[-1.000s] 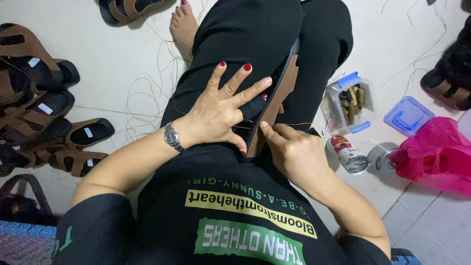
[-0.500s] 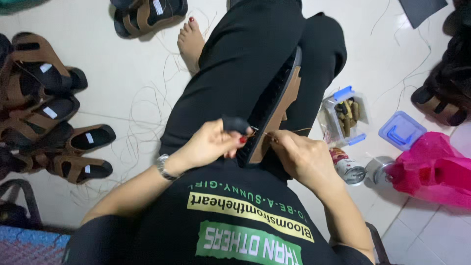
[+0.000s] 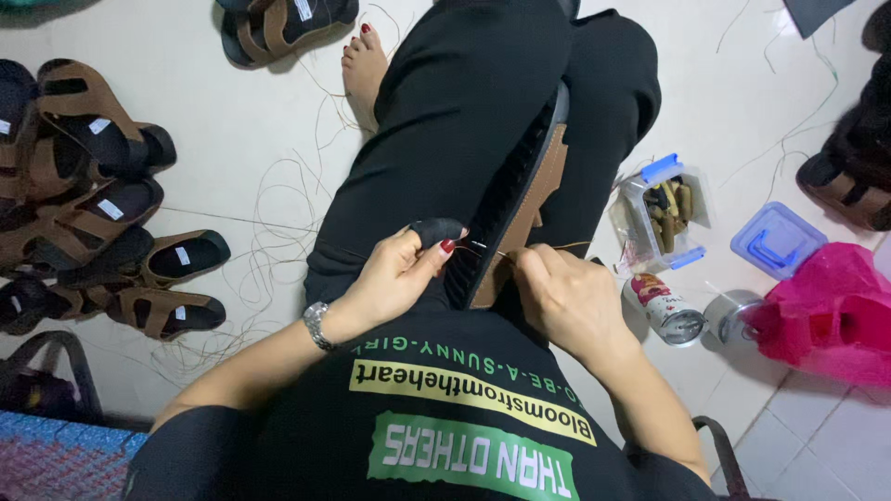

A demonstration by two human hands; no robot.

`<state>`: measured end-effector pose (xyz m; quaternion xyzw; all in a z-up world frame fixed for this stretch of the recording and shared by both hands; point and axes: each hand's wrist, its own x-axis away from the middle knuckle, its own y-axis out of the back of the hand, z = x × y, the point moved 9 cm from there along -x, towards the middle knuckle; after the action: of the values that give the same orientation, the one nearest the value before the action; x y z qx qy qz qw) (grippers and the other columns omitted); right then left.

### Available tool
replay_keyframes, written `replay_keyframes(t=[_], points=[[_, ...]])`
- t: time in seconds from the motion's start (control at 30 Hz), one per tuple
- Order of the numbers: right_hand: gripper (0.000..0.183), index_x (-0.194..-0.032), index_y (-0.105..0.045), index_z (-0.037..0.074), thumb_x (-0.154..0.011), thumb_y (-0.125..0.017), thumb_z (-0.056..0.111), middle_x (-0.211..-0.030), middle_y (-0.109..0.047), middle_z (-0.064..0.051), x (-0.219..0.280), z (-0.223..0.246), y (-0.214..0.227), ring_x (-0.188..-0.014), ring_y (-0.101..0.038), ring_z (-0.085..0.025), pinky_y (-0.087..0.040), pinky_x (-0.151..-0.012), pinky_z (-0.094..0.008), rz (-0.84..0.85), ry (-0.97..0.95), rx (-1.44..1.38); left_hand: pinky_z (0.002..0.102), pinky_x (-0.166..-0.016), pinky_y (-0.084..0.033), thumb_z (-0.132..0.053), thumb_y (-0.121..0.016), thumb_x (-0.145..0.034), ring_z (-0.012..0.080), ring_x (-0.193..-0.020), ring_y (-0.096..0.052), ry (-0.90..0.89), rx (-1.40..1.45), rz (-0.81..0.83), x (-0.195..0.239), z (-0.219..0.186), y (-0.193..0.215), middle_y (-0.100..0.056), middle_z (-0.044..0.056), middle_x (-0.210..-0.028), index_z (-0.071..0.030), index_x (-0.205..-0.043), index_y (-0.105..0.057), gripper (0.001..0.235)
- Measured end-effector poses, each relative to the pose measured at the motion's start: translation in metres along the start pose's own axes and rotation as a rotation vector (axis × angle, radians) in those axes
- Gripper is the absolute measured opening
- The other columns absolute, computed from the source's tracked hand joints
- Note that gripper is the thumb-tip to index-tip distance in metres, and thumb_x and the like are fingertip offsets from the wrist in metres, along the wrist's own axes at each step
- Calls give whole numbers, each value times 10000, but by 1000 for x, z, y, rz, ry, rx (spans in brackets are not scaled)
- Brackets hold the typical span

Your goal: The person sits on the floor and sews a brown sandal using a needle and thread. They repeatedly pull the thread through the sole and upper of the sandal, adjusting the sandal's position as needed.

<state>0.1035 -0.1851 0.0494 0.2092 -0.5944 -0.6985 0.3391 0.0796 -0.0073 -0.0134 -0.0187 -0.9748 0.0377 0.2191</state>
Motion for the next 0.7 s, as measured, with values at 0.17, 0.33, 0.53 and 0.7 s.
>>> replay_keyframes(t=[0.17, 0.33, 0.53, 0.7], points=[[123, -924, -577, 188, -811, -583, 238, -727, -554, 19, -1, 0, -9, -613, -649, -192, -511, -507, -315, 21, 2, 6, 266, -577, -618, -46, -731, -921, 162, -642, -746, 61, 162, -59, 6, 37, 1, -734, 161, -842, 34, -1100, -698, 199], [212, -1079, -589, 196, -874, -536, 200, -755, -562, 19, -14, 7, 2, -611, -667, -194, -531, -499, -312, 5, -44, 45, 303, -659, -585, -189, -834, -804, 200, -743, -715, -93, -27, 108, 2, -9, -14, -695, 104, -853, -10, -1001, -676, 309], [632, -1429, -404, 390, -848, -502, 160, -841, -544, 50, 17, -18, 44, -666, -685, -187, -574, -506, -371, 451, -263, 141, 438, -639, -576, -419, -876, -750, 362, -842, -641, -387, -645, 46, -1, 0, -25, -490, 158, -1040, 22, -900, -610, 537], [463, -1416, -502, 270, -961, -543, 351, -850, -651, -6, 55, -49, 23, -541, -652, -269, -511, -408, -454, 433, -315, -185, 354, -798, -555, -586, -835, -677, 170, -1129, -560, -83, -694, 159, -12, -14, -8, -730, -19, -867, -87, -455, -533, 624]])
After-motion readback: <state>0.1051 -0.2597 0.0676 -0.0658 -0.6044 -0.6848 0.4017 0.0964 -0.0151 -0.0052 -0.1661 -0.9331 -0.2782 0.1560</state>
